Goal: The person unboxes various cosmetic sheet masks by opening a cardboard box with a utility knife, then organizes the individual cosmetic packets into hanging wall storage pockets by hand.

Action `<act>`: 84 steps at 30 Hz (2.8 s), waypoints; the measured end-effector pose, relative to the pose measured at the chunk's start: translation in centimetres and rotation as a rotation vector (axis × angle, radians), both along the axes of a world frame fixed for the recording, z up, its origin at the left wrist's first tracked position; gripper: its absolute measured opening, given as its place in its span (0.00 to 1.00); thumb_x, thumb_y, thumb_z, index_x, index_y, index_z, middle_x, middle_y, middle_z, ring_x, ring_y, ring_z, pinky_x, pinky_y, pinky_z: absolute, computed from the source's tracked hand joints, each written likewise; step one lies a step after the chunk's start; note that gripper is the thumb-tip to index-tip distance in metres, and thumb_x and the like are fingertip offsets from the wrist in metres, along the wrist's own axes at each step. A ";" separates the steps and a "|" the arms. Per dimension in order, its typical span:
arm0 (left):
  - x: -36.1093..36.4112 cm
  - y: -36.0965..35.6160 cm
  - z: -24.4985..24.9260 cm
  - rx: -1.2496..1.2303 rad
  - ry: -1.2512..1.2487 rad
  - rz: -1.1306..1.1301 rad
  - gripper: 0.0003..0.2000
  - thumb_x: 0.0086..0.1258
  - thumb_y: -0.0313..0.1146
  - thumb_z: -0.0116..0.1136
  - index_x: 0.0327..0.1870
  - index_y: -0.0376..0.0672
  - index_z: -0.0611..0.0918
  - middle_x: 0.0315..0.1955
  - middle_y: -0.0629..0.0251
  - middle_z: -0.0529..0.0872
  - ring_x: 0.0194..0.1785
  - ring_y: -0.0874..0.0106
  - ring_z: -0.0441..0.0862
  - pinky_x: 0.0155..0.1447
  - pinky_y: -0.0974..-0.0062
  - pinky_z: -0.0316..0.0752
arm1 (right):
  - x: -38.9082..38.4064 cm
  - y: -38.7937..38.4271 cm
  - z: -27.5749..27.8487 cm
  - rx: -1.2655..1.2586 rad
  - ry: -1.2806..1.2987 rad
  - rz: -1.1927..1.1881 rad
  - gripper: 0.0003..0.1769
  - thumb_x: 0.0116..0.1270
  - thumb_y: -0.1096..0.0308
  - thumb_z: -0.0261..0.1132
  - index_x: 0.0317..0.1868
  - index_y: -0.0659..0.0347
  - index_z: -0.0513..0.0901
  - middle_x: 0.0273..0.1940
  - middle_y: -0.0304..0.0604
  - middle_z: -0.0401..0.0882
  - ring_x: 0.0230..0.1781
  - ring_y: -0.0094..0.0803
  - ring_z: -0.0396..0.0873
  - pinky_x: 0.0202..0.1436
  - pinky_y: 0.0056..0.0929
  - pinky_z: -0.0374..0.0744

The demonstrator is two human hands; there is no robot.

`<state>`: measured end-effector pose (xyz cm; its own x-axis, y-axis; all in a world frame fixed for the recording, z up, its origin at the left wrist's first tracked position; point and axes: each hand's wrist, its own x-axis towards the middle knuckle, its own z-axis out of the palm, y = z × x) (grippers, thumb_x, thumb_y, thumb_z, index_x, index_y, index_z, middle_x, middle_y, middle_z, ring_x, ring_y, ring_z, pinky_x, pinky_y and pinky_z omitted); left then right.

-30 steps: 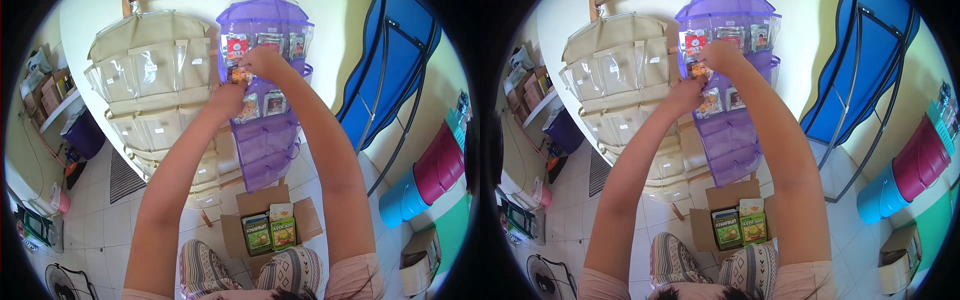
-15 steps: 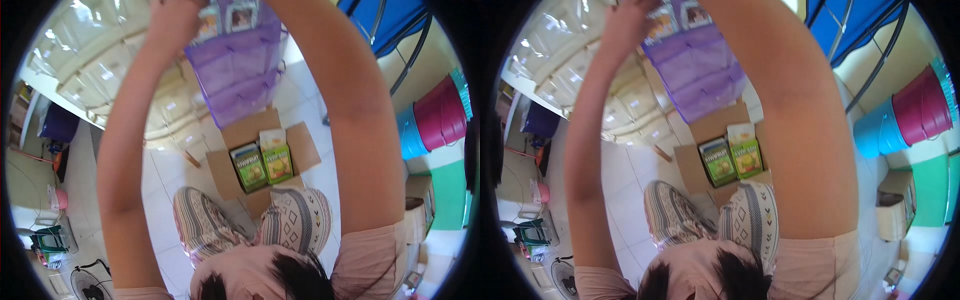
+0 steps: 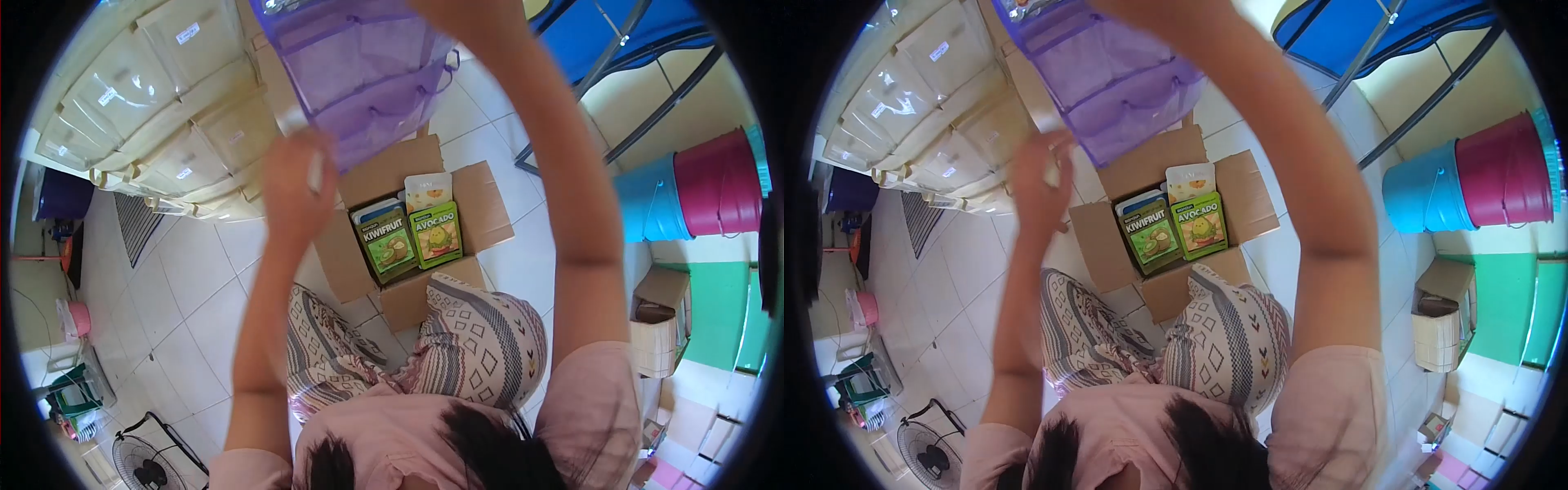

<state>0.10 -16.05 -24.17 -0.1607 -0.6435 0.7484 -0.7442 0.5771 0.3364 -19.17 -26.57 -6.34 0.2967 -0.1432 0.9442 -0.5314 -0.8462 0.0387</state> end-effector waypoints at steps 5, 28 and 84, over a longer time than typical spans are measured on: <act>-2.9 7.1 -14.5 0.655 -0.276 -0.029 0.20 0.63 0.35 0.64 0.56 0.42 0.80 0.52 0.59 0.81 0.57 0.58 0.77 0.60 0.56 0.69 | -8.0 7.2 -23.7 1.091 0.221 -0.150 0.13 0.67 0.68 0.64 0.51 0.57 0.82 0.42 0.45 0.83 0.40 0.42 0.83 0.41 0.38 0.80; -4.8 7.3 -18.0 1.217 0.274 -0.331 0.07 0.69 0.30 0.60 0.43 0.43 0.76 0.37 0.59 0.82 0.45 0.62 0.82 0.52 0.64 0.72 | -10.3 15.9 -31.3 1.147 0.388 0.131 0.08 0.57 0.73 0.70 0.36 0.57 0.80 0.48 0.43 0.84 0.56 0.42 0.79 0.58 0.39 0.76; 12.1 -7.4 34.1 -0.378 -0.501 0.412 0.13 0.72 0.34 0.55 0.55 0.44 0.79 0.51 0.57 0.81 0.55 0.54 0.79 0.59 0.61 0.73 | 4.3 -7.9 20.3 0.521 -0.361 0.561 0.19 0.65 0.58 0.73 0.48 0.64 0.85 0.38 0.34 0.86 0.37 0.20 0.78 0.42 0.25 0.77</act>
<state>12.21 -23.41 9.90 -0.3425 -0.4387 0.8308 -0.9367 0.2280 -0.2657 -14.85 -34.45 13.93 0.1467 -0.5078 0.8489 0.0678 -0.8510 -0.5207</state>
